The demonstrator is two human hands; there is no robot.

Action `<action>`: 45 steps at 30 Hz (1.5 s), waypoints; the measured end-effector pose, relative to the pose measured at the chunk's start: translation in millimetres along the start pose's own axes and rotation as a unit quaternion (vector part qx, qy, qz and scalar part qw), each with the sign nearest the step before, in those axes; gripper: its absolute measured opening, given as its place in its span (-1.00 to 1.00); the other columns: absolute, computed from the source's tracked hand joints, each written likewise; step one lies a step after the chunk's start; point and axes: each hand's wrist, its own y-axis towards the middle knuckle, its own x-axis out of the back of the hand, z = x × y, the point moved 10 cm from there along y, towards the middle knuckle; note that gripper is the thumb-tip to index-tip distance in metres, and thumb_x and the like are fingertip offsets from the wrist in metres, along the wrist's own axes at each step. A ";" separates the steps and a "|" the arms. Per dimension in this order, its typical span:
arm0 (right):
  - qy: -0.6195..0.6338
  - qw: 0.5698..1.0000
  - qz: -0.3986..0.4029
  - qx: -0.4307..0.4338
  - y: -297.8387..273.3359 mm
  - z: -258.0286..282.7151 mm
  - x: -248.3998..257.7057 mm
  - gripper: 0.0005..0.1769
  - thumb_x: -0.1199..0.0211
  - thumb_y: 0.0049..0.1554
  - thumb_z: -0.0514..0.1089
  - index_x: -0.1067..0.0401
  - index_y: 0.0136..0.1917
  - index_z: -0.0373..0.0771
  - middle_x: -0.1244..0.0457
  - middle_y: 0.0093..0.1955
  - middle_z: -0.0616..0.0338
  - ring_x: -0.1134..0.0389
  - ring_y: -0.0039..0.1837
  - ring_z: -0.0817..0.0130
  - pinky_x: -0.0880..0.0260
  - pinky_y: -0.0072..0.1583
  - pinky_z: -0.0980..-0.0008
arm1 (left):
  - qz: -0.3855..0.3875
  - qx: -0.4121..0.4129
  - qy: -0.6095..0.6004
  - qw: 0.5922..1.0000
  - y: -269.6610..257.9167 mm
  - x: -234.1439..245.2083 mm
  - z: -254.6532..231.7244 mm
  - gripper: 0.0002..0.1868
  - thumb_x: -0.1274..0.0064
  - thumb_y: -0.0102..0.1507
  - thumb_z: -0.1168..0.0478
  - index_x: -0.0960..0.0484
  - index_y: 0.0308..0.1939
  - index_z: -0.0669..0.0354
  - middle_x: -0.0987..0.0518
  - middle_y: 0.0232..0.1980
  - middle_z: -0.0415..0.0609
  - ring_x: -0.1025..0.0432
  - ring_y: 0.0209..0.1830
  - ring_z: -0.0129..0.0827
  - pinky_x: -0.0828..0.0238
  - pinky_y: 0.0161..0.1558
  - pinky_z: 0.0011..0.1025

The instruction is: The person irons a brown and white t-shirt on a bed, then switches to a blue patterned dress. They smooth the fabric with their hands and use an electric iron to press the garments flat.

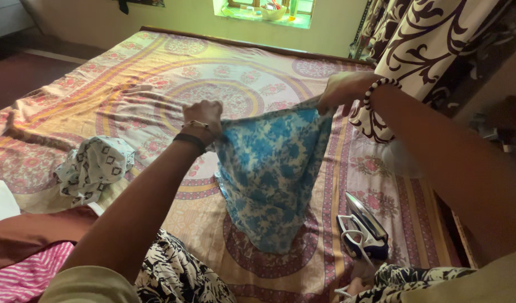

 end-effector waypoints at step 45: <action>-0.083 0.864 -0.497 -0.012 -59.9 -77.0 107.9 -0.33 -0.23 0.26 0.42 -0.62 -0.07 -0.27 -0.36 -0.33 -0.10 -0.43 -0.30 0.05 -0.43 -0.28 0.09 | 0.025 -0.202 -0.559 0.804 -56.6 122.3 16.2 -0.47 -0.35 0.09 -0.04 -0.69 0.00 0.21 -0.72 -0.16 -0.14 -0.59 -0.15 -0.34 -0.57 -0.07 -0.33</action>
